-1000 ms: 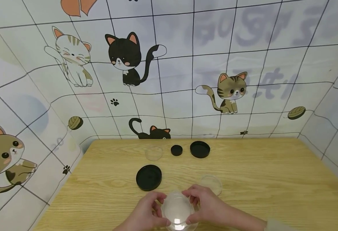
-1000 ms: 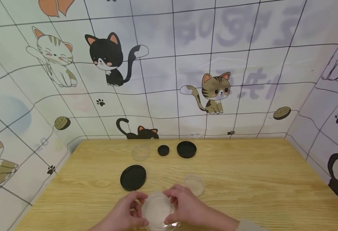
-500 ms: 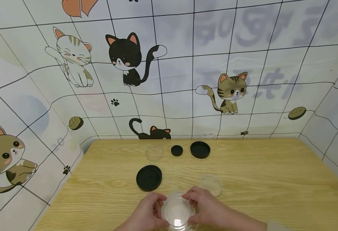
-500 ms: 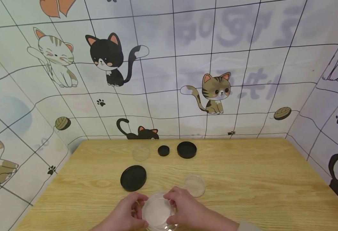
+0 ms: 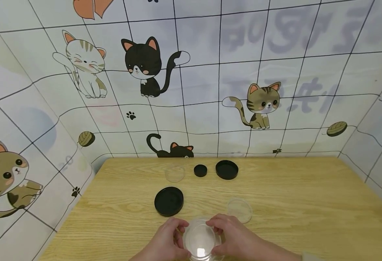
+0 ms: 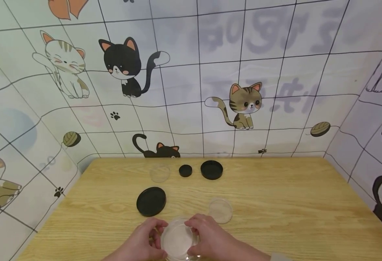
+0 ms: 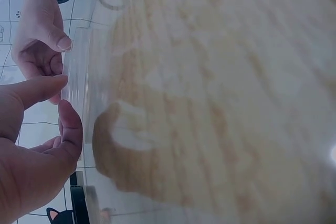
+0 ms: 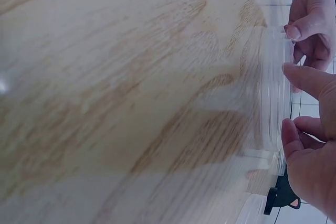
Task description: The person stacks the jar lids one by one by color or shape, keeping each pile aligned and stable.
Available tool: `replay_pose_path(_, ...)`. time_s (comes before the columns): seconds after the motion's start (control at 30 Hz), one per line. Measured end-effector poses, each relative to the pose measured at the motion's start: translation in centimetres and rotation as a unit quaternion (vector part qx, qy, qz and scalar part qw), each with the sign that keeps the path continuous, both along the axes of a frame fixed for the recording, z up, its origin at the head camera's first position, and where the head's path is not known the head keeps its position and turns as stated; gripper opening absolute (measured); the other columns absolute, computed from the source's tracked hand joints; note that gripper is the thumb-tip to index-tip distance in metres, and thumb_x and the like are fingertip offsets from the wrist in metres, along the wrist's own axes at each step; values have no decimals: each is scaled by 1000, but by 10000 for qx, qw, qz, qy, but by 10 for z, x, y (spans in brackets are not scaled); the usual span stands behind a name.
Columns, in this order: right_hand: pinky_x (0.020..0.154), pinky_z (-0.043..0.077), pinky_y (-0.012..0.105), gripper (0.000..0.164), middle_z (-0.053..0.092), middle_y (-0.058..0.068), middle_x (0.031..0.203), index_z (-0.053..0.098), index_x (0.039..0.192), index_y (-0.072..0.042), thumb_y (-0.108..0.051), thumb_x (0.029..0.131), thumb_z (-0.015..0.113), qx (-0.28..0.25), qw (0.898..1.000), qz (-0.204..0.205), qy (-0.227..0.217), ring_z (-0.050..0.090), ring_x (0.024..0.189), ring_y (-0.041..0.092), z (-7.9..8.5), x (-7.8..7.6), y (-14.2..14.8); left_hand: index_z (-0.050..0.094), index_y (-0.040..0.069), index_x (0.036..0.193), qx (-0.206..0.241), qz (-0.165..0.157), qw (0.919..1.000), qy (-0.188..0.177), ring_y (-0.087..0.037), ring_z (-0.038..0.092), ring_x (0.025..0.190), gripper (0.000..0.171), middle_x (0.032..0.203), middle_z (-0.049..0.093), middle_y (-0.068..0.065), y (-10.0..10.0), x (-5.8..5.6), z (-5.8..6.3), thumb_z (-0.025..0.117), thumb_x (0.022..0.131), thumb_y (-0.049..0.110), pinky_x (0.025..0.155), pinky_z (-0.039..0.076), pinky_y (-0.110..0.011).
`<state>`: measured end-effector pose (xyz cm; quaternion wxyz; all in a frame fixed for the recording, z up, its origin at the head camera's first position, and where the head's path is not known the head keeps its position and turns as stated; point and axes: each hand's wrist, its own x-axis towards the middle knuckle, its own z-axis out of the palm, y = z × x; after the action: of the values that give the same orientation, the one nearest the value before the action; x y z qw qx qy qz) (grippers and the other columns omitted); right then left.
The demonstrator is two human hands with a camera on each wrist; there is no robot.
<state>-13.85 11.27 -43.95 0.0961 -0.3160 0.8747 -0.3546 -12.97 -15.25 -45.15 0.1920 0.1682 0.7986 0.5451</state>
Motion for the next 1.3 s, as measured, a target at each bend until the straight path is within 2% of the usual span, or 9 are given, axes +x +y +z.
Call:
replay_pose_path(0.27, 85, 50, 28, 61, 63, 2, 120, 69, 123, -3, -22, 71, 95, 18, 9997, -187, -146, 53, 96, 7, -3, 2, -2, 57, -2, 126, 17, -6, 10000, -63, -12, 57, 76, 62, 106, 49, -6, -1, -1, -3, 86, 71, -7, 66, 48, -20)
replay_pose_path(0.53, 86, 51, 30, 65, 61, 6, 126, 67, 126, -3, -25, 71, 94, 77, 9989, -308, -349, 54, 100, 13, -3, 4, -1, 59, 0, 125, -71, 71, 9998, -153, -13, 57, 75, 62, 106, 49, -6, 4, -1, -1, 88, 71, -5, 66, 49, -20)
replay_pose_path(0.73, 80, 52, 27, 64, 65, 3, 117, 67, 126, -1, -23, 72, 94, -181, 9996, -208, -47, 55, 93, 7, 1, 1, 0, 58, 1, 126, -116, 1, 9999, 57, -11, 58, 74, 63, 106, 49, -6, 2, -2, 2, 89, 71, -4, 65, 50, -20)
replay_pose_path(0.9, 77, 55, 28, 62, 67, 4, 112, 68, 125, -1, -18, 72, 95, -469, 9977, -253, 425, 60, 90, 8, 10, -6, 4, 57, 1, 128, -163, 4, 9982, 570, -8, 57, 69, 65, 106, 48, -6, 2, -7, 13, 90, 71, -3, 64, 50, -21)
replay_pose_path(1.0, 77, 55, 31, 61, 67, 4, 111, 67, 127, -3, -20, 75, 94, -593, 9968, -319, 422, 61, 90, 12, 17, -11, 9, 57, -1, 129, -115, 29, 9967, 801, -9, 57, 69, 65, 108, 48, -9, 1, -14, 22, 90, 72, -2, 64, 50, -22)
replay_pose_path(1.17, 76, 56, 34, 60, 68, 5, 111, 66, 128, -4, -17, 76, 93, -819, 9926, -345, 824, 63, 88, 18, 25, -19, 15, 57, -3, 130, 132, 21, 9952, 969, -12, 58, 74, 64, 109, 49, -12, 1, -26, 38, 89, 74, -2, 66, 52, -23)
replay_pose_path(1.3, 76, 57, 35, 60, 68, 4, 112, 67, 128, -6, -14, 75, 93, -942, 9878, -501, 1132, 64, 88, 20, 32, -26, 20, 58, 0, 128, 288, -18, 9936, 1091, -16, 60, 79, 62, 110, 51, -11, 3, -33, 50, 89, 74, -1, 70, 56, -26)
